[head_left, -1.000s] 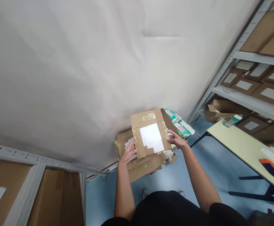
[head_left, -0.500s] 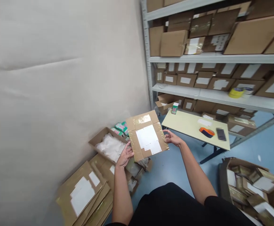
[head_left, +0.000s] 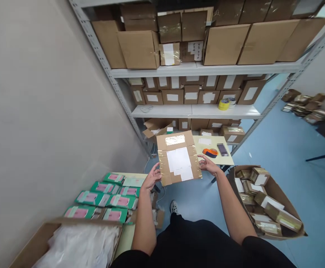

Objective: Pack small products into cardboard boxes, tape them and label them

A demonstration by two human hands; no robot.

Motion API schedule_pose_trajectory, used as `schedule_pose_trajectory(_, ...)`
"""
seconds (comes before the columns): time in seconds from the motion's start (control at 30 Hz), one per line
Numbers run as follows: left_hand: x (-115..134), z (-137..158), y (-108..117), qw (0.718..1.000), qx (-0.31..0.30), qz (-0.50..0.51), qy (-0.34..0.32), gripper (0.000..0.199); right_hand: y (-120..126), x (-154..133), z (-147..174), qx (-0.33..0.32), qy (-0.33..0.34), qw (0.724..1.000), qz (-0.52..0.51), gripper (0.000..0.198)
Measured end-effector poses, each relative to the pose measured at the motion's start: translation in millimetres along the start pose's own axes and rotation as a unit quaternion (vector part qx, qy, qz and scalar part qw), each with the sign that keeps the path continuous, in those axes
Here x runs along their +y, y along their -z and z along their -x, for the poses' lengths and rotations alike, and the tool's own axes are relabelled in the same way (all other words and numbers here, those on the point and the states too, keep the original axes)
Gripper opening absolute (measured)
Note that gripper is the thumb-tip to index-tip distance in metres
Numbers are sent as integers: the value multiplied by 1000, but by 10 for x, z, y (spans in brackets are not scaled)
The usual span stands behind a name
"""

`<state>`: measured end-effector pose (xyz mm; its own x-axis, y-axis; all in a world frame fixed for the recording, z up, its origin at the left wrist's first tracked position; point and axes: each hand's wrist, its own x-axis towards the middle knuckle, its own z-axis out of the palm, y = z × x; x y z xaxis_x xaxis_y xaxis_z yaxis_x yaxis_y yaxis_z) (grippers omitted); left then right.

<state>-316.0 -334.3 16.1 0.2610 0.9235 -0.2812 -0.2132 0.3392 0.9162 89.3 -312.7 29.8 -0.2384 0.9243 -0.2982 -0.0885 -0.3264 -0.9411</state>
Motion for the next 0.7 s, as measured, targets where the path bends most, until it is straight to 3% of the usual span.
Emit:
schedule_pose_trajectory(0.2,286,-1066,193,998,-56,-19,26,103,70,-147,-533,96,2,995,17,72)
schedule_pose_trajectory(0.4,481,-1765,361,997,-48,-44,39,93,33,-137,-1044,148,2,989,7,74)
schedule_pose_trajectory(0.57,407,-2196,389,997,-33,-61,32,82,140,-36,-1394,172,-19,985,6,75)
schedule_pose_trajectory(0.7,230,-2511,304,995,21,-97,28,77,360,143,-1677,175,-29,984,-8,75)
